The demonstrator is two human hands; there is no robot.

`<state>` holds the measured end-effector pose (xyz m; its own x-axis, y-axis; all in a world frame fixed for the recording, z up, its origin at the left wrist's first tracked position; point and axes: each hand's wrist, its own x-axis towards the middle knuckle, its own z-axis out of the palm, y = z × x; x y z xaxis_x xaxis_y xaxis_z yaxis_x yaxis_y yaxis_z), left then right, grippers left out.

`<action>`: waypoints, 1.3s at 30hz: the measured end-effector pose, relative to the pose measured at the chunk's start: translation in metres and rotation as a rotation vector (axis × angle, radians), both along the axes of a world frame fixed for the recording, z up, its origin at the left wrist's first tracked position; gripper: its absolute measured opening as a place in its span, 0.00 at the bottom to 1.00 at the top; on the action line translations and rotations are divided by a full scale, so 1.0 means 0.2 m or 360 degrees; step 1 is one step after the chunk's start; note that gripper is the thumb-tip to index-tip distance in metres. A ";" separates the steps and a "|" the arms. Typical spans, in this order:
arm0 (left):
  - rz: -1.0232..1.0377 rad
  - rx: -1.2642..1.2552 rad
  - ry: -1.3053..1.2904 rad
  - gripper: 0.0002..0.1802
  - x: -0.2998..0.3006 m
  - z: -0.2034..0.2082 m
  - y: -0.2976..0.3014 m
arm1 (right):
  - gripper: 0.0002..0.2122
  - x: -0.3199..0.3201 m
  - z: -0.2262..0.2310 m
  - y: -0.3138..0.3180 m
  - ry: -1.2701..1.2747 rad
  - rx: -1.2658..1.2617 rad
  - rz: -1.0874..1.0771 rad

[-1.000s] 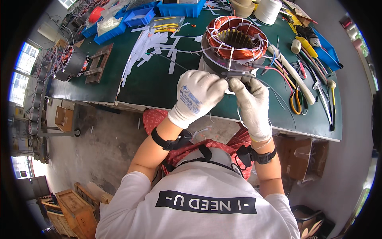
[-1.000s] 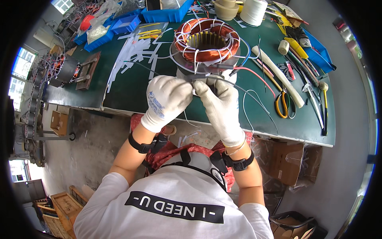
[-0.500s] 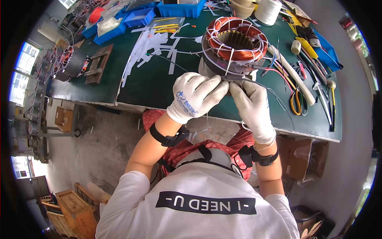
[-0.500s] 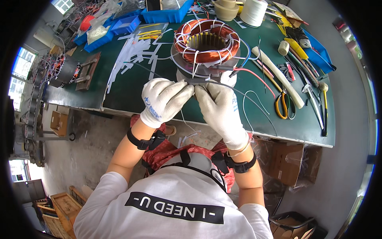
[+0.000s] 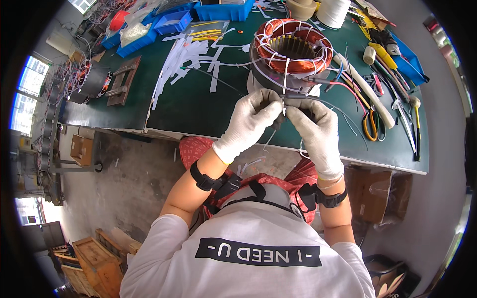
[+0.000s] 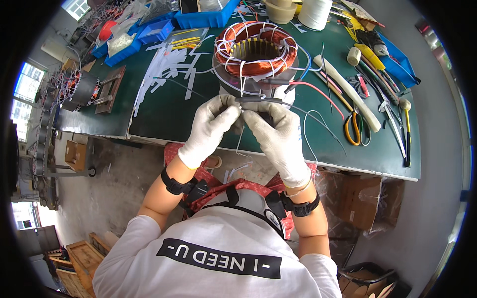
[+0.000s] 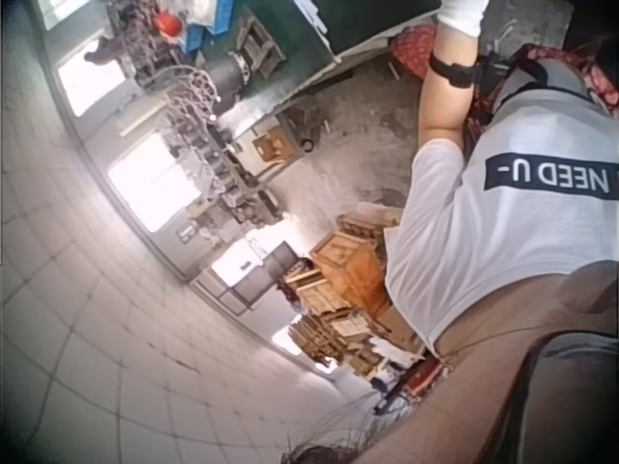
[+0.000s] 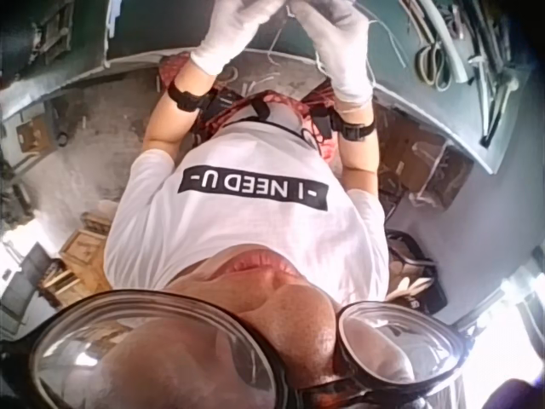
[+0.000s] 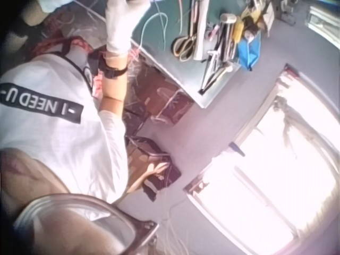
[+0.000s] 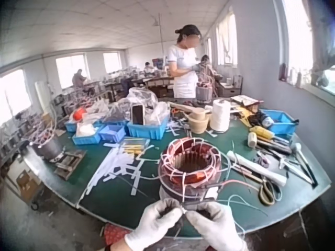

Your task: Tying and securing wires on an electric motor stator using white string and wire cutters in an assembly line setting.

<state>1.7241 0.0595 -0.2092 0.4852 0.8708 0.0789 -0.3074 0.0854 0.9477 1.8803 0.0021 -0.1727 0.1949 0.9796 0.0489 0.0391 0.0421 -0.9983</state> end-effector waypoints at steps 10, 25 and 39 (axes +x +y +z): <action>-0.0155 0.0258 0.0107 0.11 -0.02 0.01 0.04 | 0.07 -0.01 0.06 0.01 -0.0282 -0.0077 -0.0016; -0.0152 0.0271 0.0237 0.13 0.00 0.08 0.04 | 0.03 -0.01 -0.05 0.04 -0.1212 0.0647 -0.0248; -0.0047 -0.0151 0.0212 0.11 0.00 0.11 0.00 | 0.04 0.03 0.02 -0.04 -0.0742 0.0243 0.0275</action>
